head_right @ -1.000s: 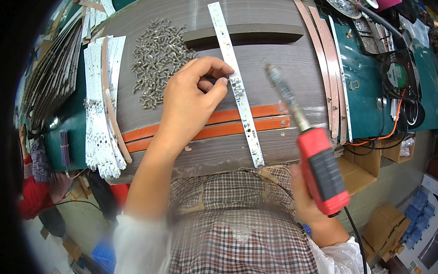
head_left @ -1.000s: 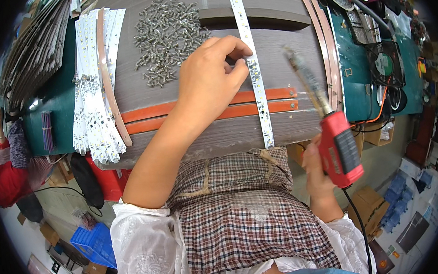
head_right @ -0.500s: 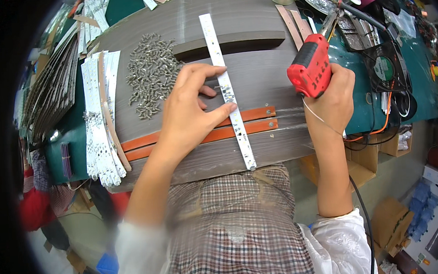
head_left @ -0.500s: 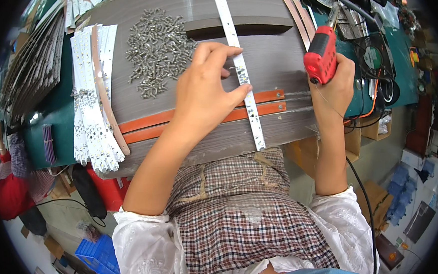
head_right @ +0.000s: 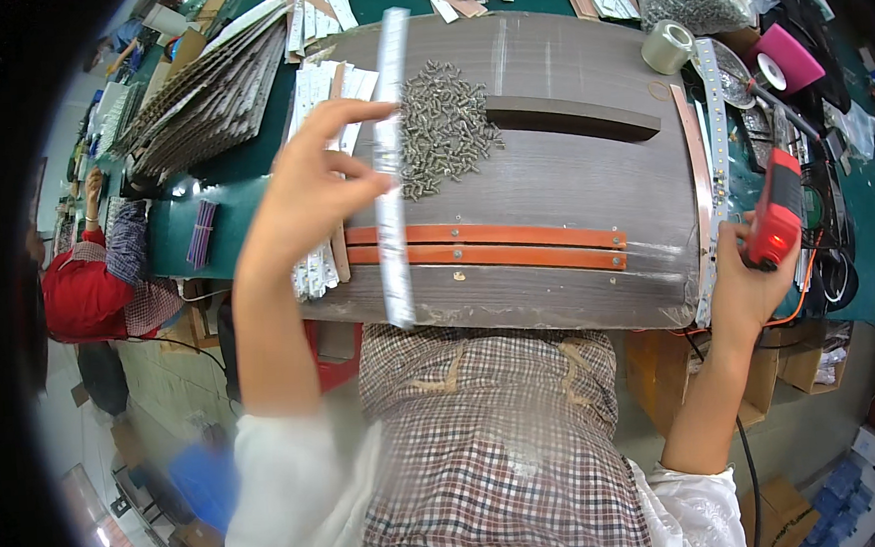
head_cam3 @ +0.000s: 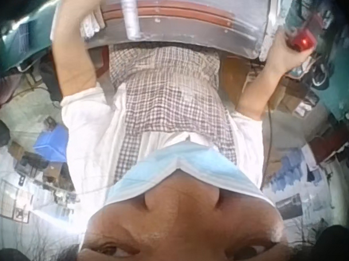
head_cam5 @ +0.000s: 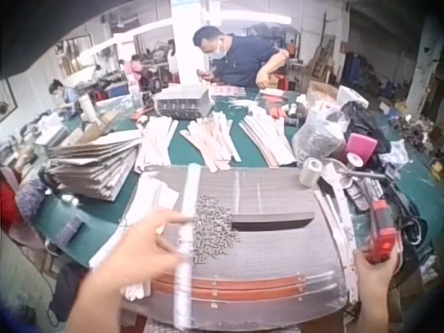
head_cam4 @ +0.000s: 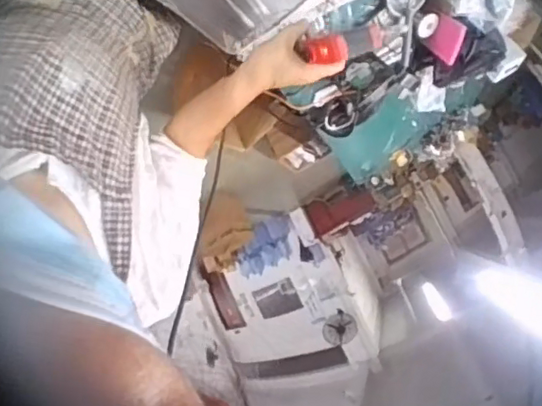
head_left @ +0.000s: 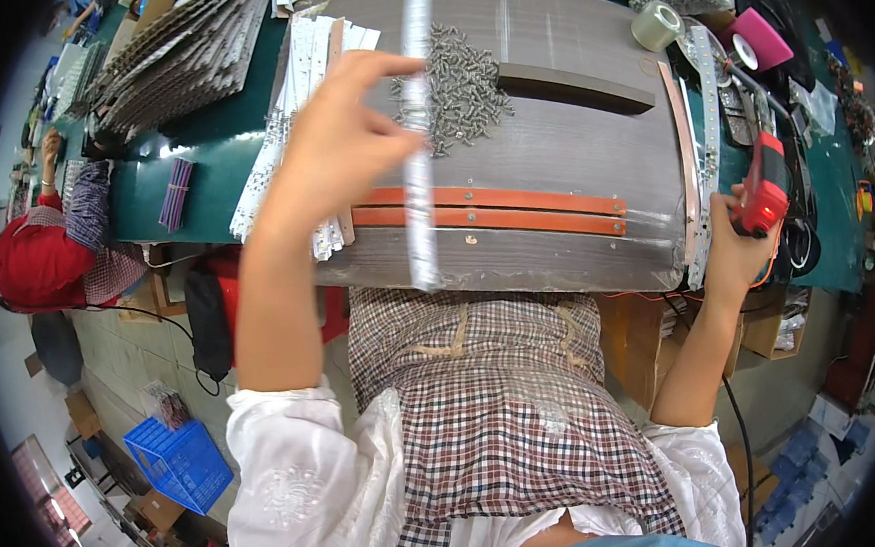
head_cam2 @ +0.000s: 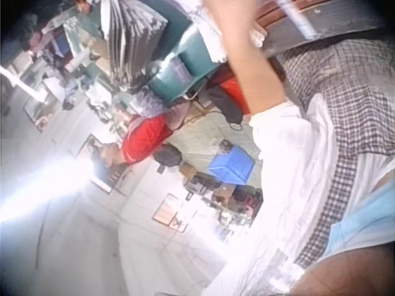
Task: The person solders electronic components onto LED light strips using a soldering iron, placing components onto the strips by hand and setting completed strips aside.
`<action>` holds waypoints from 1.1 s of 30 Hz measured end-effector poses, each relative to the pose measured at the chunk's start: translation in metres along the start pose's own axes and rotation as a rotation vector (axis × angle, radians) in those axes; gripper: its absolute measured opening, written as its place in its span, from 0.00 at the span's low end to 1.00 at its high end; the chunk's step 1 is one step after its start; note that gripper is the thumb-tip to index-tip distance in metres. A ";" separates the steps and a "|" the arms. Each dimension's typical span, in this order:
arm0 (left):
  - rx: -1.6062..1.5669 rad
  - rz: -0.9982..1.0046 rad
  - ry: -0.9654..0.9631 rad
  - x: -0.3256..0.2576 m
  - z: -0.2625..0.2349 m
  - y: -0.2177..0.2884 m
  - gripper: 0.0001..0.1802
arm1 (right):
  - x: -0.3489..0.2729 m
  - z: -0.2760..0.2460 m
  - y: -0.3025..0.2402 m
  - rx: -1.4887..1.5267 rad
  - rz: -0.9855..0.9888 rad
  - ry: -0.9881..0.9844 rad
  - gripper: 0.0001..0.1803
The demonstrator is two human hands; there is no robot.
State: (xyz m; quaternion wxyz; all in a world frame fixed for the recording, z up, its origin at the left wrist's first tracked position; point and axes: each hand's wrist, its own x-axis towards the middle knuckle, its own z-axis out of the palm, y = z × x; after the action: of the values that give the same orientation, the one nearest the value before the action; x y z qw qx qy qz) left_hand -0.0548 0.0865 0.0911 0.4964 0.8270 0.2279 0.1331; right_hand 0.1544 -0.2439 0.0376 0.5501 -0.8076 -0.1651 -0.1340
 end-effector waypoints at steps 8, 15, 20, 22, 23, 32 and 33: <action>0.341 -0.148 0.054 0.001 -0.090 -0.080 0.31 | -0.021 -0.063 -0.093 0.226 0.152 0.088 0.19; 0.666 -0.072 0.238 -0.014 -0.061 -0.061 0.22 | 0.009 -0.160 -0.110 0.239 -0.039 0.327 0.18; 0.509 0.080 0.080 -0.011 0.018 -0.035 0.07 | 0.021 -0.168 -0.099 0.315 -0.006 0.427 0.19; 0.520 0.106 0.060 -0.005 0.044 -0.028 0.06 | 0.020 -0.145 -0.100 0.378 -0.015 0.395 0.19; 0.525 0.104 0.067 -0.003 0.053 -0.030 0.06 | 0.020 -0.134 -0.101 0.407 -0.017 0.352 0.20; 0.673 0.140 0.092 0.004 0.072 -0.040 0.06 | 0.021 -0.081 -0.079 0.525 0.116 0.101 0.25; 0.643 0.142 0.071 0.003 0.071 -0.036 0.05 | 0.022 -0.078 -0.079 0.514 0.140 0.052 0.26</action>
State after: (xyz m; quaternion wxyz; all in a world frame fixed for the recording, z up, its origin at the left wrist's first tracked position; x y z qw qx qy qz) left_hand -0.0293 0.0489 0.0261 0.1910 0.9500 0.2173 0.1174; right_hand 0.1392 -0.2873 0.1408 0.7490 -0.6472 -0.1232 -0.0702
